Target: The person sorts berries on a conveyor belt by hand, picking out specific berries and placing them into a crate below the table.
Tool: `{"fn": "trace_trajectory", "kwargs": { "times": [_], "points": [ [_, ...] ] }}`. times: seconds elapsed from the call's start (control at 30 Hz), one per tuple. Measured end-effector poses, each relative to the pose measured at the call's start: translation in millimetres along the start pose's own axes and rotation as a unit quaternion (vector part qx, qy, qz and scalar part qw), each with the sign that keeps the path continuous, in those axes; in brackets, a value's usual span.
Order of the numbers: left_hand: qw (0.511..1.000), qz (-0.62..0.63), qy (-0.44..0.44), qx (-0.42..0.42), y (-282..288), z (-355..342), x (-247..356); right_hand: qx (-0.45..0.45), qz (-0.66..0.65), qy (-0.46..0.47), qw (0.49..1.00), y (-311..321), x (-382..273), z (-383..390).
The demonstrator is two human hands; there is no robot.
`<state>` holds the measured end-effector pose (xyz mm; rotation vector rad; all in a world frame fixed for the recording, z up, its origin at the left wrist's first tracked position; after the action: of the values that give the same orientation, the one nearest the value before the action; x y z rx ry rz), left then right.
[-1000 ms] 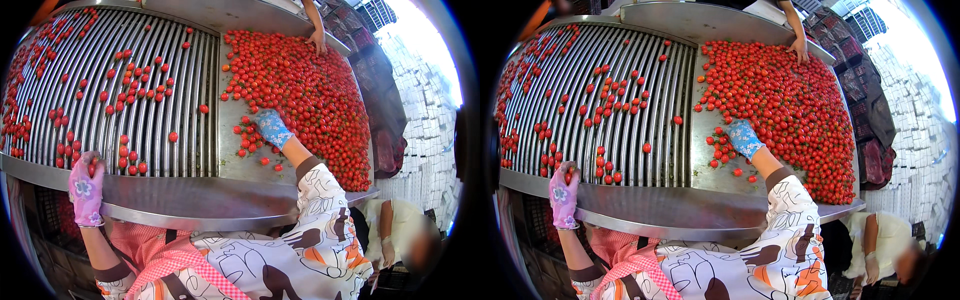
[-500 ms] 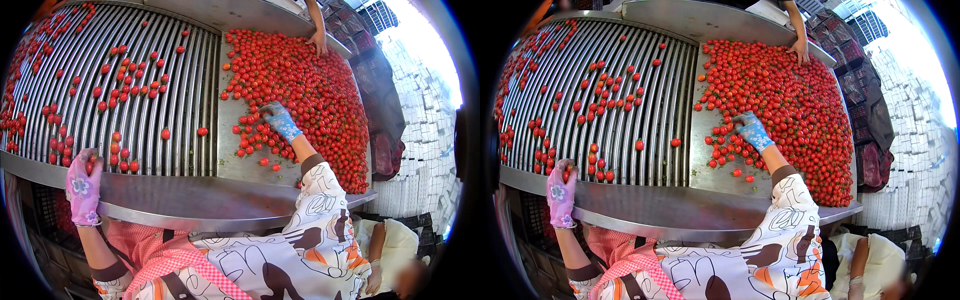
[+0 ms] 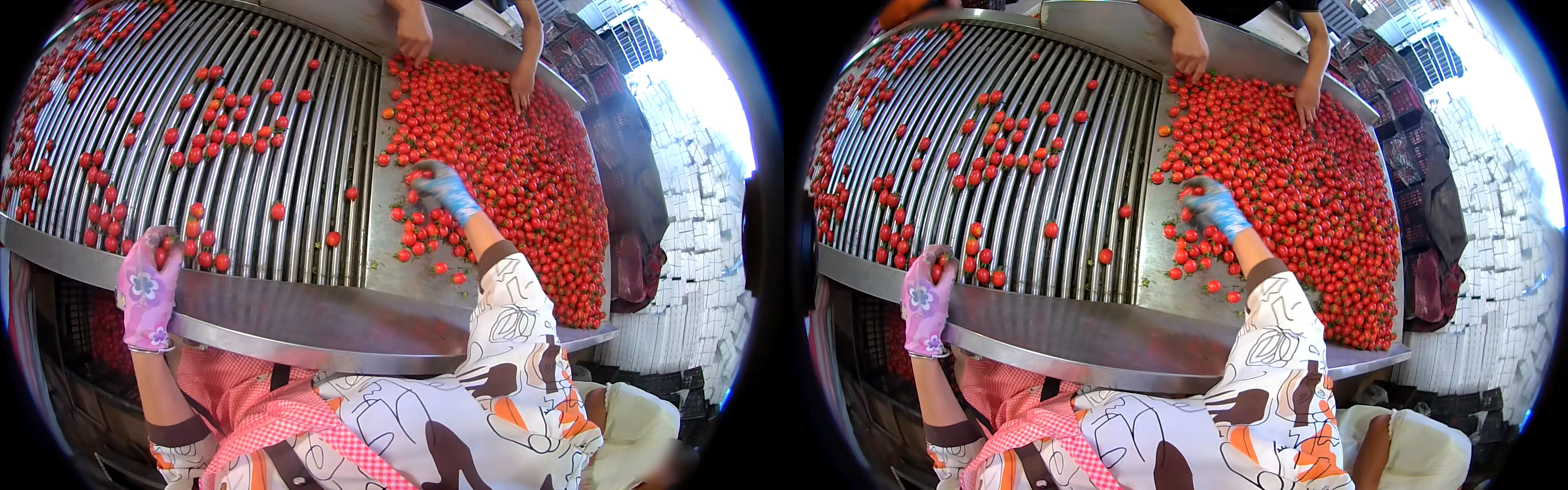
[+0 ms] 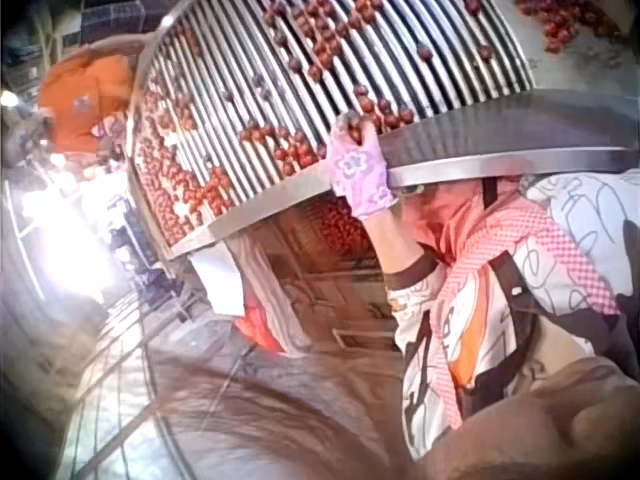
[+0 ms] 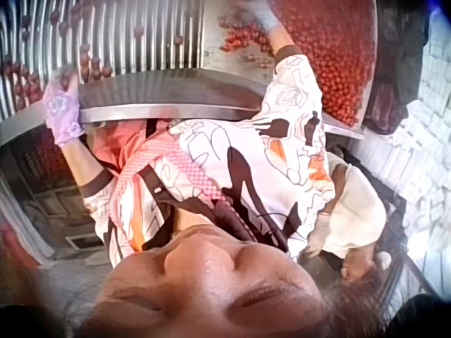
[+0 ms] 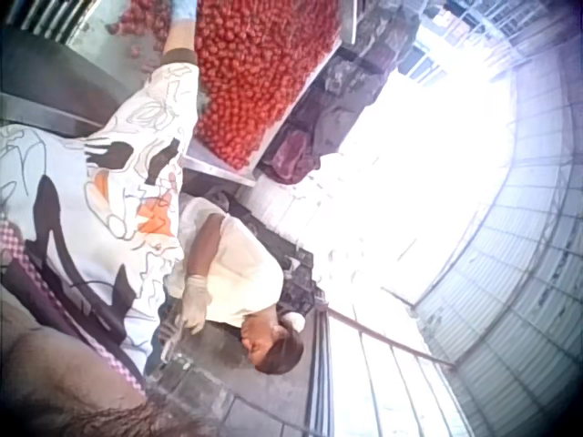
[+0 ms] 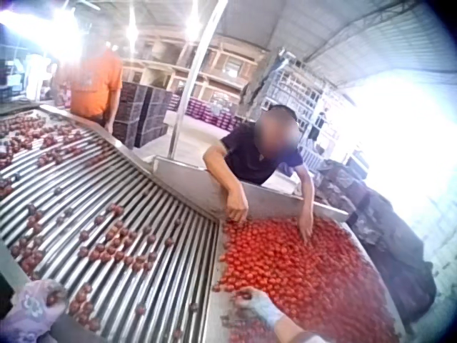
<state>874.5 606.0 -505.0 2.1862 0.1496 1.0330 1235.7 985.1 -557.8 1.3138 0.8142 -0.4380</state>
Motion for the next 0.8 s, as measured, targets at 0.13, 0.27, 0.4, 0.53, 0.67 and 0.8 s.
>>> {"fn": "trace_trajectory", "kwargs": {
  "times": [0.13, 0.27, 0.4, 0.53, 0.67, 0.8],
  "points": [
    [1.000, -0.011, 0.011, -0.008, -4, 1, 2, 0.037, -0.464, -0.138, 0.874, 29, 20, 1],
    [1.000, -0.012, 0.009, -0.015, -10, 2, 4, 0.020, -0.067, -0.096, 0.993, 30, 28, 14],
    [1.000, 0.001, 0.010, -0.012, -13, 4, 5, -0.049, 0.381, 0.156, 0.910, -6, 12, 47],
    [1.000, 0.004, 0.000, -0.009, -18, 5, 5, -0.061, 0.500, 0.190, 0.842, -28, 17, 69],
    [1.000, 0.007, 0.002, -0.006, -21, 7, 6, -0.043, 0.499, 0.218, 0.837, -40, 28, 66],
    [1.000, 0.015, 0.002, -0.008, -23, 9, 5, -0.044, 0.456, 0.215, 0.863, -36, 35, 55]
  ]
}}
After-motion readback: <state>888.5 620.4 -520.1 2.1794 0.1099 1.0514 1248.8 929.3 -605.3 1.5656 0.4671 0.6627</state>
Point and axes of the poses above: each hand's wrist, its own z-axis away from the middle knuckle, its own y-axis out of the back of the hand, x = y × z, the point moved 8 cm from there along -z, towards the middle knuckle, and after that the axes turned 15 degrees about x, right-handed, at the moved point
